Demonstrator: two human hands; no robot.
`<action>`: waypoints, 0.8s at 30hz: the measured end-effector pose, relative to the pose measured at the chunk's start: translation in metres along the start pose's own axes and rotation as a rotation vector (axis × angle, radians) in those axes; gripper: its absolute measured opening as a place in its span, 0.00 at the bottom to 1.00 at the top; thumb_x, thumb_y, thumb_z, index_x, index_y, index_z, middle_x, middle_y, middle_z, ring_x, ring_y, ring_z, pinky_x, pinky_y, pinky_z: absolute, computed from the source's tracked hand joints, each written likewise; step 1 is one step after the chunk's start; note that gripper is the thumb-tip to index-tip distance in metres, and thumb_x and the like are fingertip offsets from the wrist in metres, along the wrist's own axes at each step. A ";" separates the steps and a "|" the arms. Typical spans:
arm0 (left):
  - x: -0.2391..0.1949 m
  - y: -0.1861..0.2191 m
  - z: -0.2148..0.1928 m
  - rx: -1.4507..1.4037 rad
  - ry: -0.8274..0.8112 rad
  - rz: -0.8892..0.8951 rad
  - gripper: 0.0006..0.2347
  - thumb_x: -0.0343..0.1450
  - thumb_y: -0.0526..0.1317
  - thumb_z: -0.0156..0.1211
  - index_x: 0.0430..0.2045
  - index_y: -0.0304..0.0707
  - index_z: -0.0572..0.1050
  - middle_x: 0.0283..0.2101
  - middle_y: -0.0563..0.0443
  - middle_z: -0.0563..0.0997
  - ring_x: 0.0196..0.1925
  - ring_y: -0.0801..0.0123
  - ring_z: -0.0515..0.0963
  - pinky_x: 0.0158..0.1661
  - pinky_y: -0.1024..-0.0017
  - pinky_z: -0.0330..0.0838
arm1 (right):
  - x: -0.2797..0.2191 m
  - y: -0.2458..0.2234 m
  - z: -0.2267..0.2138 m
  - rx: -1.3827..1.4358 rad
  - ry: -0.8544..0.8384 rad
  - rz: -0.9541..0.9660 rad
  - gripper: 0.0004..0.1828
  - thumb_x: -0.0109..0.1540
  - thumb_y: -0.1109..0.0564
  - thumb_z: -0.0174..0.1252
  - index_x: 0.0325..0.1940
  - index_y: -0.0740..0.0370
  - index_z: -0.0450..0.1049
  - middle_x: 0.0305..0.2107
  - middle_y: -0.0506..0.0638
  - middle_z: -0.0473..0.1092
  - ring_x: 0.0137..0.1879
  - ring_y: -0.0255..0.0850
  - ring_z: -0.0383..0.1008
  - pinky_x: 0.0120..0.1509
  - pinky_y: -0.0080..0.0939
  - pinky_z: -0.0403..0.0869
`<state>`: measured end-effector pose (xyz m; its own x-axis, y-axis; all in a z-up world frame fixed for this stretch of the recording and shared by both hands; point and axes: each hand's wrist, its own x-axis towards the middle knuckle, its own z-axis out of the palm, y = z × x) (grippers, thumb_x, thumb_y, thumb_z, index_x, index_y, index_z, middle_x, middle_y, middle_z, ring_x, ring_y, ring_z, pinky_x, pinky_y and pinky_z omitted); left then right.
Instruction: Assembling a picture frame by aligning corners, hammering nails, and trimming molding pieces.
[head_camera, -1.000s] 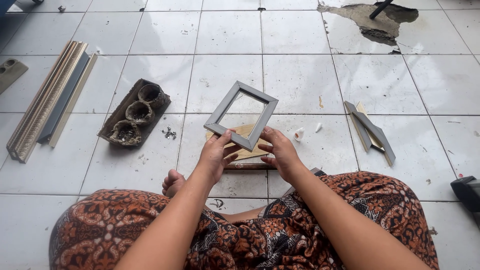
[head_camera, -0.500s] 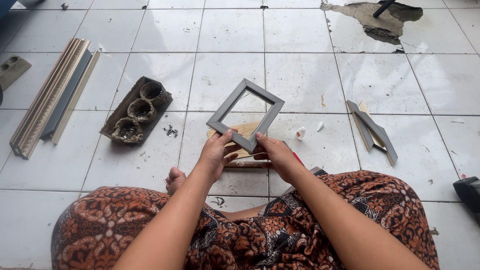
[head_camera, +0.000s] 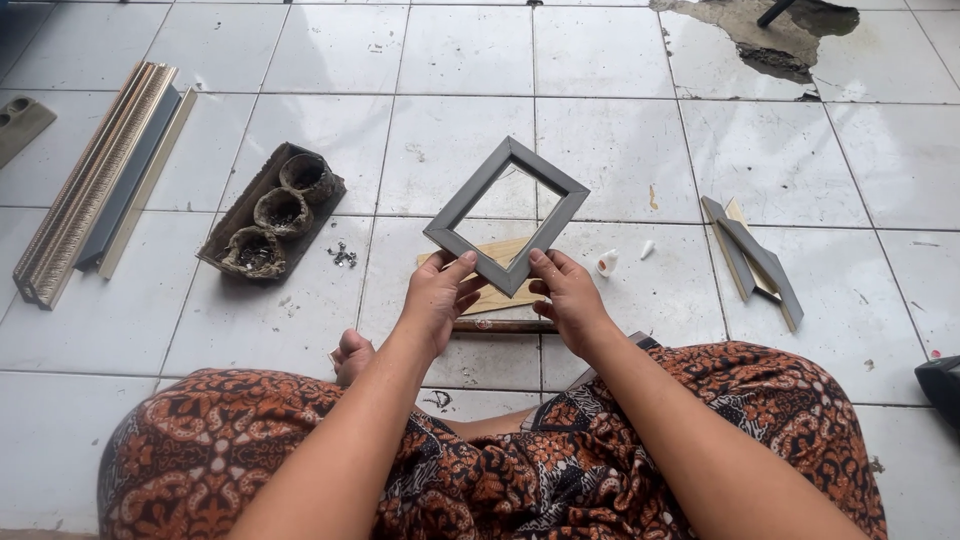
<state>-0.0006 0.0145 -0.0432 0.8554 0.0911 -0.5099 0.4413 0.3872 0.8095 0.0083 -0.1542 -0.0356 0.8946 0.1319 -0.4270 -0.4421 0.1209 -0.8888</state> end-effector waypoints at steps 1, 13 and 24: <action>0.001 -0.001 -0.001 -0.001 0.004 -0.002 0.17 0.63 0.42 0.59 0.44 0.43 0.68 0.39 0.49 0.74 0.41 0.59 0.76 0.45 0.64 0.65 | 0.000 0.000 0.000 0.000 -0.003 0.004 0.13 0.57 0.41 0.52 0.37 0.49 0.69 0.29 0.40 0.67 0.36 0.32 0.62 0.39 0.32 0.63; 0.009 0.022 0.001 -0.659 -0.259 -0.232 0.06 0.68 0.40 0.37 0.26 0.46 0.65 0.15 0.65 0.59 0.16 0.82 0.63 0.35 0.70 0.70 | 0.004 -0.010 0.011 0.113 -0.090 -0.069 0.22 0.60 0.38 0.41 0.43 0.56 0.69 0.27 0.47 0.68 0.33 0.33 0.64 0.37 0.33 0.63; 0.021 0.006 0.013 -0.079 0.066 0.054 0.09 0.71 0.47 0.40 0.24 0.45 0.62 0.15 0.63 0.52 0.13 0.79 0.53 0.18 0.82 0.53 | 0.023 -0.003 0.014 -0.020 -0.134 -0.080 0.25 0.59 0.36 0.42 0.38 0.59 0.69 0.27 0.49 0.67 0.33 0.35 0.64 0.36 0.34 0.63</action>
<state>0.0236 0.0073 -0.0451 0.8566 0.1733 -0.4861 0.3698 0.4510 0.8123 0.0296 -0.1373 -0.0401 0.9097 0.2530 -0.3295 -0.3669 0.1173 -0.9229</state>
